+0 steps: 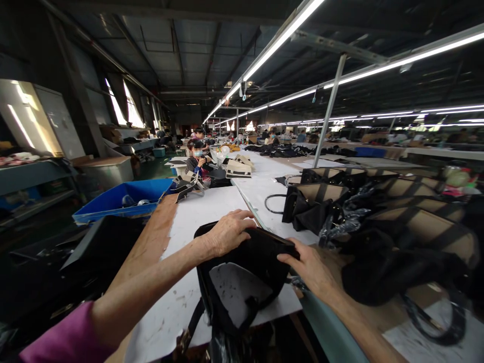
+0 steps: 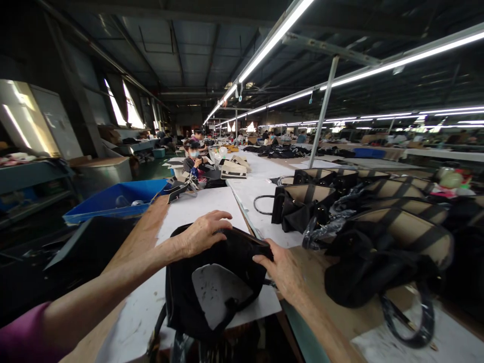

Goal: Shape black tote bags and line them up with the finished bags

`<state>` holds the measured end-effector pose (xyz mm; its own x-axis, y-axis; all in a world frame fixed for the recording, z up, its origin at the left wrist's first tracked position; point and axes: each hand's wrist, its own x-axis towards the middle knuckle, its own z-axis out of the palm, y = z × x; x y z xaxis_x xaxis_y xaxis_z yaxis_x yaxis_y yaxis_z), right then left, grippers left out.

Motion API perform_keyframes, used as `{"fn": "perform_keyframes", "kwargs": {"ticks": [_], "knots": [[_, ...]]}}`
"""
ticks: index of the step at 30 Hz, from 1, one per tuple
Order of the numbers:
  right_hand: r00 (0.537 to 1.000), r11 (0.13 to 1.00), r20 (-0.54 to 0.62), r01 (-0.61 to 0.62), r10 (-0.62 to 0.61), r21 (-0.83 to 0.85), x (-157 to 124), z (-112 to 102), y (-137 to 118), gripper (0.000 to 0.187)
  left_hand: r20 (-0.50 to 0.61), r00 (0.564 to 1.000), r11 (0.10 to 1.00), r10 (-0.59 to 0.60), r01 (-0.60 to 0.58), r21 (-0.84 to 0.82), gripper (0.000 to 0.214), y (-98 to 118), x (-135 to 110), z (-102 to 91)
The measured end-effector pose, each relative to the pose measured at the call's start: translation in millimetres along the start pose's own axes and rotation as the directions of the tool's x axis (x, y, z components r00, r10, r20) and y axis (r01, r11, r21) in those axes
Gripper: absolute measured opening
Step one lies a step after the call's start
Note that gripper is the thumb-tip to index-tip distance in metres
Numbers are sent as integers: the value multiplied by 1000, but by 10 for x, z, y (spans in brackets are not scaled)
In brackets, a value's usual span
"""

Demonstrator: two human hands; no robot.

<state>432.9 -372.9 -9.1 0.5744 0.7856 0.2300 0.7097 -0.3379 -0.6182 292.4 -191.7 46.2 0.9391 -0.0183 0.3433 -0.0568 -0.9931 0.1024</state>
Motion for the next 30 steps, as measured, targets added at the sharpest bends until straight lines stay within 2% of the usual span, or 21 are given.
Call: {"fn": "perform_keyframes", "kwargs": {"ticks": [5, 8, 10, 12, 15, 19, 23, 30], "knots": [[1000, 1000, -14, 9, -8, 25, -6, 17, -1, 29, 55, 997, 998, 60, -60, -6, 19, 6, 130, 92], [999, 999, -36, 22, -21, 46, 3, 37, 39, 27, 106, 994, 1000, -2, 0, 23, 8, -11, 82, 101], [999, 998, -50, 19, -16, 63, 13, 48, 64, 25, 126, 988, 996, -85, 81, 36, 11, -33, 17, 77], [999, 997, -50, 19, -16, 72, 20, 58, 69, 25, 85, 988, 992, -128, 126, 21, 18, -45, -41, 44], [999, 997, -32, 32, -30, 70, 21, 75, 31, 23, 7, 999, 999, -46, 45, 10, 33, -23, -73, 27], [999, 997, -27, 31, -29, 77, 10, 93, -31, 22, 62, 996, 998, 64, -64, 7, 31, 35, -27, 95], [999, 994, -27, 45, -43, 96, 5, 92, -45, 21, 56, 998, 1000, 4, -5, 14, 28, 37, -2, 148], [1000, 993, -22, 18, -15, 114, 15, 92, -23, 23, 42, 997, 995, -62, 59, 77, 18, 28, -54, 127]]}}
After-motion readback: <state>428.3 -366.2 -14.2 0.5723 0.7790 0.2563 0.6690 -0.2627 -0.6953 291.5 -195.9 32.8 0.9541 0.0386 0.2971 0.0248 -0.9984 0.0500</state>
